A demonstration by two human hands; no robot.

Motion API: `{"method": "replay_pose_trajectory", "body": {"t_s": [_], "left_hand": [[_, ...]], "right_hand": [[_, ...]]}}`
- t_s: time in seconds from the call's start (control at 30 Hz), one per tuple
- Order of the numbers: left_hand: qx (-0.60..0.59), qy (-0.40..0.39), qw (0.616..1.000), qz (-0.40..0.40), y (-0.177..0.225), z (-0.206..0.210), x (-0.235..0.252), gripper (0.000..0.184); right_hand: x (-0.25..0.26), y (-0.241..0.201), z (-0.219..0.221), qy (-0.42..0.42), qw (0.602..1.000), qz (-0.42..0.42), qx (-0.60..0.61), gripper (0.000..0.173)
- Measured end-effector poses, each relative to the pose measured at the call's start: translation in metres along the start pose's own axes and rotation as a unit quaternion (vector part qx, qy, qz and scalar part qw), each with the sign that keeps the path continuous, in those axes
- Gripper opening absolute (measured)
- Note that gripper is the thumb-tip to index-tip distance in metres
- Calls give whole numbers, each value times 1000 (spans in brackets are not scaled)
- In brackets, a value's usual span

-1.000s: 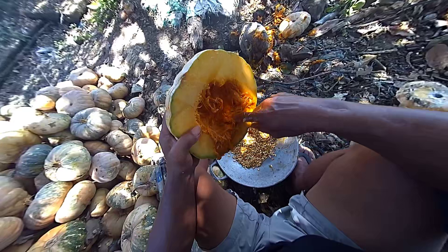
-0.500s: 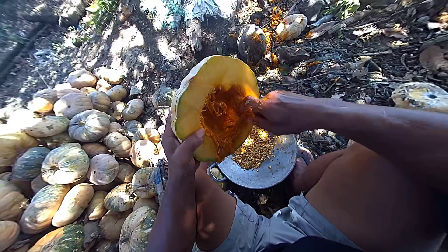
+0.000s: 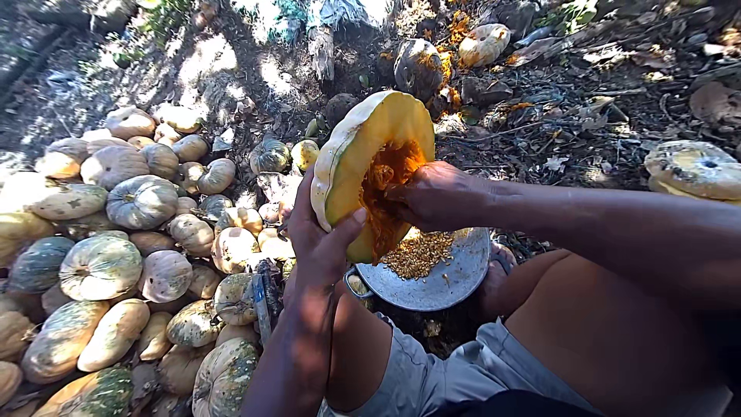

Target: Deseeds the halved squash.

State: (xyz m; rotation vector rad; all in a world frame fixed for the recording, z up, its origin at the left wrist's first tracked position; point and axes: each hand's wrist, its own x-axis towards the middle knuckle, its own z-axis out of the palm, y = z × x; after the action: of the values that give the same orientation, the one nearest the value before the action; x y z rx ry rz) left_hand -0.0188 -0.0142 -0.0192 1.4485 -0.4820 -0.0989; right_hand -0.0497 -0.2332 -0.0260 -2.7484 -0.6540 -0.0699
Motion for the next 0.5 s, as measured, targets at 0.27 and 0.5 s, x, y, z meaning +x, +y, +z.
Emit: {"method": "replay_pose_trajectory", "body": {"t_s": [0.27, 0.5], "left_hand": [[-47, 76, 996, -27, 11, -3, 1, 66], [-29, 68, 997, -11, 9, -7, 5, 61]], "right_hand": [[-24, 16, 0, 24, 991, -114, 68, 19], [-32, 15, -17, -134, 990, -32, 32, 13]]}}
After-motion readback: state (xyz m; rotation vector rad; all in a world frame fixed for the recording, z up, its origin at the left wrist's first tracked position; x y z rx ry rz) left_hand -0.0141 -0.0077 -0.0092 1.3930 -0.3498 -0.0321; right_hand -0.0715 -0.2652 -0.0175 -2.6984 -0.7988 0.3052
